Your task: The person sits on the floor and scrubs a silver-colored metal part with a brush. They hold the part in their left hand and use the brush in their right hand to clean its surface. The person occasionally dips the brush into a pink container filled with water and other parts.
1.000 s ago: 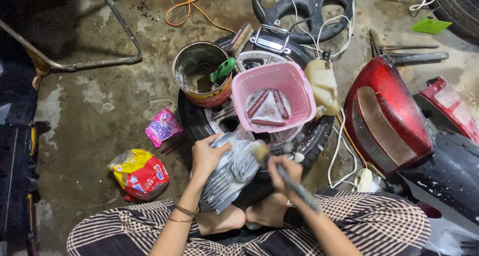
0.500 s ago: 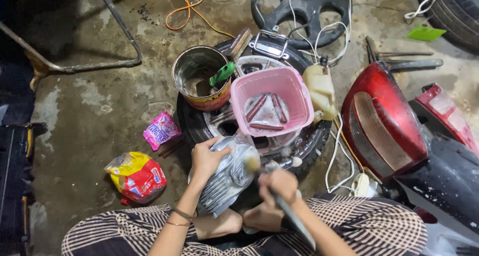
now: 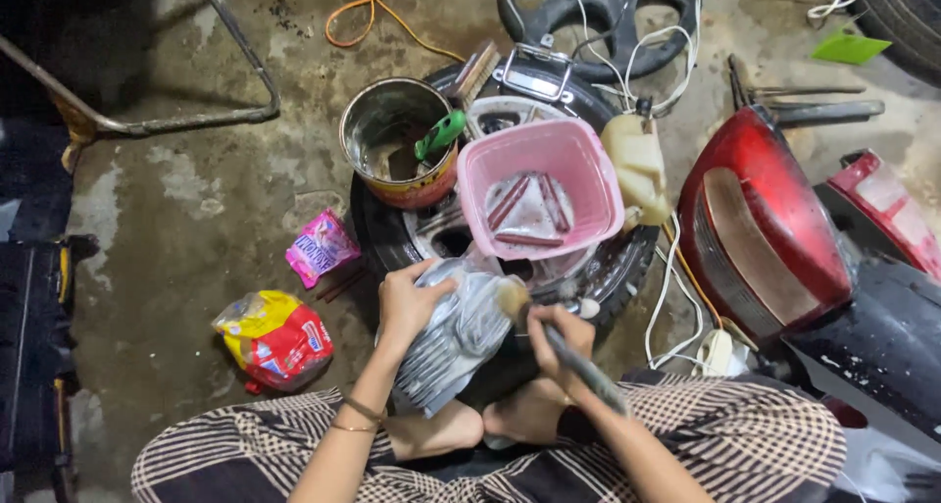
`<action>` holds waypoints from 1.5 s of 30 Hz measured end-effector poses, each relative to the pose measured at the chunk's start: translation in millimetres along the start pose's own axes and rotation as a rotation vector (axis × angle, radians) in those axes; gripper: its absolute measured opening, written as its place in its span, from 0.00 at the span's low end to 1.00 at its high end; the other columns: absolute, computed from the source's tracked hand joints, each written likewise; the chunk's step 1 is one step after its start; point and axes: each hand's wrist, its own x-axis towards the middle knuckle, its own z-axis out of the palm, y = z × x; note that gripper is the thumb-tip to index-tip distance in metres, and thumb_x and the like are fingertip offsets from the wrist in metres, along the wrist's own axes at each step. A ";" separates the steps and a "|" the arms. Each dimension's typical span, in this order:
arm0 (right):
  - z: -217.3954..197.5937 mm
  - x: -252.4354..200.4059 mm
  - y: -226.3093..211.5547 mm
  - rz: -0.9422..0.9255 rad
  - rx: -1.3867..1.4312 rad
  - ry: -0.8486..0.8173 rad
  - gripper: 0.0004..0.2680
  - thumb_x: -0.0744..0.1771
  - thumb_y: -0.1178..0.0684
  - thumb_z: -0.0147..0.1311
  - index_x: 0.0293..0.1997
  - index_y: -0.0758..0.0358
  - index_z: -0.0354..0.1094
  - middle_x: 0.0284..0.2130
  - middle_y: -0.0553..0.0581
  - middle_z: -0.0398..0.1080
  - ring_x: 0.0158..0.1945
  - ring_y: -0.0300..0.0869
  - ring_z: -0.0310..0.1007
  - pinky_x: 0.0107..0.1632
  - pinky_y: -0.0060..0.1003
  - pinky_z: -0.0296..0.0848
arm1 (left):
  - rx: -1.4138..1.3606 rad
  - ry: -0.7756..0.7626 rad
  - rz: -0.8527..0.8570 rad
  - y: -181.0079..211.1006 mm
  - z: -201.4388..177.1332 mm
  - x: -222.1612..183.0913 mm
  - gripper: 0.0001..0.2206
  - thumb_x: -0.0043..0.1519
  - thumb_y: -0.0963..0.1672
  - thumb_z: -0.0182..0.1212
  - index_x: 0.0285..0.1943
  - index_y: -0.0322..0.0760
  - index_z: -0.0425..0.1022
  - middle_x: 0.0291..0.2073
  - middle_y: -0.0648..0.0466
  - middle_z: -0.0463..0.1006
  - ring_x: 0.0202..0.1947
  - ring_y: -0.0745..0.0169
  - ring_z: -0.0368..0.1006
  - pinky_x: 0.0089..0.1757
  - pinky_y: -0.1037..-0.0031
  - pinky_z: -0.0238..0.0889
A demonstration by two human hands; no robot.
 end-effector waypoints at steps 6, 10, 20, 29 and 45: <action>48.9 -66.7 129.1 -0.293 -0.039 -0.030 0.06 0.57 0.53 0.66 0.19 0.46 0.71 0.14 0.44 0.67 0.19 0.42 0.71 0.30 0.30 0.71 | -0.029 0.016 0.015 -0.9 5.6 -1.0 0.26 0.41 0.49 0.81 0.51 0.48 0.84 0.43 0.45 0.84 0.49 0.39 0.78 0.45 0.60 0.74; 5.3 14.8 -21.0 -0.116 -0.023 0.010 0.02 0.62 0.56 0.64 0.34 0.51 0.77 0.21 0.50 0.77 0.26 0.47 0.79 0.33 0.36 0.73 | -0.036 0.031 -0.007 -12.3 1.9 4.9 0.25 0.42 0.49 0.80 0.51 0.46 0.84 0.44 0.42 0.84 0.50 0.38 0.78 0.45 0.58 0.74; 1.4 20.6 -55.8 -0.330 0.073 -0.050 0.02 0.62 0.58 0.62 0.32 0.55 0.79 0.19 0.51 0.75 0.20 0.45 0.74 0.29 0.36 0.73 | -0.034 -0.003 -0.044 -7.9 5.3 6.2 0.26 0.40 0.50 0.80 0.51 0.51 0.85 0.44 0.46 0.84 0.49 0.42 0.78 0.44 0.59 0.74; -1.7 22.2 -78.1 -0.478 0.108 -0.081 0.05 0.65 0.62 0.56 0.27 0.59 0.71 0.15 0.48 0.65 0.17 0.40 0.64 0.25 0.33 0.64 | -0.008 -0.039 0.010 0.7 -2.0 -7.0 0.27 0.41 0.51 0.79 0.52 0.48 0.84 0.47 0.51 0.84 0.51 0.58 0.78 0.47 0.69 0.70; -11.5 20.7 -49.9 -0.273 0.015 -0.045 0.04 0.62 0.56 0.59 0.28 0.50 0.77 0.17 0.42 0.71 0.19 0.40 0.71 0.30 0.29 0.71 | -0.064 -0.034 -0.085 4.4 -6.1 -3.3 0.28 0.40 0.50 0.81 0.53 0.49 0.84 0.44 0.44 0.84 0.50 0.45 0.79 0.44 0.66 0.73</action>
